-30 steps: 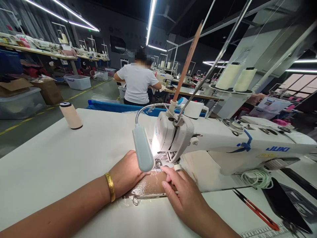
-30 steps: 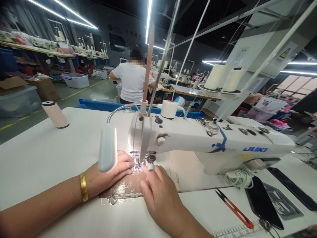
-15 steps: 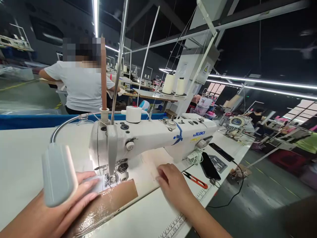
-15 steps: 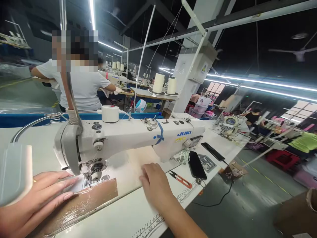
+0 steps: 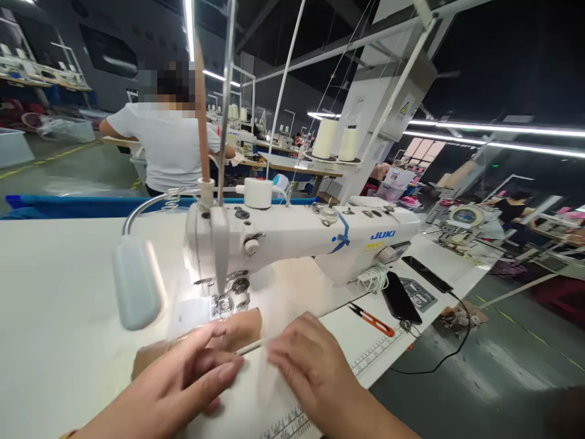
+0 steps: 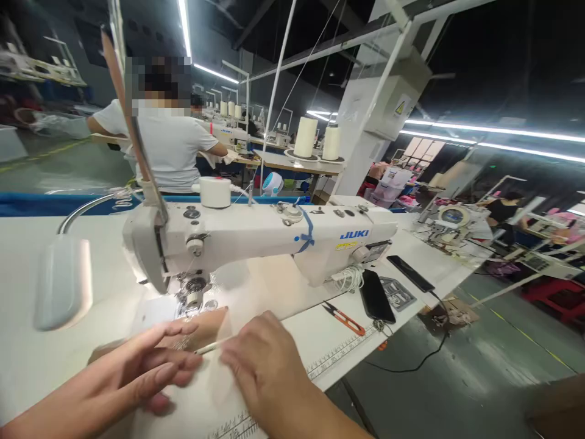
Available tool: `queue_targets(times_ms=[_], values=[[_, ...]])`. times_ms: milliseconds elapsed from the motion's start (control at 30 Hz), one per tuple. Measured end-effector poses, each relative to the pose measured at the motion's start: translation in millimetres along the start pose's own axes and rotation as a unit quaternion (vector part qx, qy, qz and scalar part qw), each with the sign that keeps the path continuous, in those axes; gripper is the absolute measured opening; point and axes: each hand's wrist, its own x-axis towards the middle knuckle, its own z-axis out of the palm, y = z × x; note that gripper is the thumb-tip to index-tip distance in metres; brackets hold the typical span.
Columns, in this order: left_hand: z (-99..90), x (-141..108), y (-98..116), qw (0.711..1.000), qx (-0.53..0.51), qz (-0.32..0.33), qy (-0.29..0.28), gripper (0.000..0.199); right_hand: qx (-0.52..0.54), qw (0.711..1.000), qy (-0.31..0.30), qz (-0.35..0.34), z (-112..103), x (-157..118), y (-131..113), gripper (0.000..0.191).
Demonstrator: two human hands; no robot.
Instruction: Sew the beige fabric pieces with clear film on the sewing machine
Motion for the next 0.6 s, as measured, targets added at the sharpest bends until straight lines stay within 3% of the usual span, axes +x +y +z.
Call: queue_targets(times_ms=[100,233,400,500,600], values=[[4.0,-3,16,0.988,-0.103,-0.11,-0.033,0.058,0.1,0.994,-0.044,0.013,1,0,-18,0.015],[-15.8,-12,18,0.988,-0.03,-0.148,0.008,0.042,0.086,0.992,-0.018,0.094,-2,-5,-7,0.019],[-35.9,-26,6,0.989,0.095,-0.095,0.061,0.033,0.065,0.989,-0.122,0.06,9,-13,-2,0.021],[-35.3,-31,6,0.982,0.173,-0.04,0.071,0.022,0.05,0.984,-0.163,0.048,19,-14,-8,0.018],[-28.4,-35,7,0.977,0.205,0.038,0.039,0.017,0.037,0.983,-0.174,0.039,26,-13,-10,0.021]])
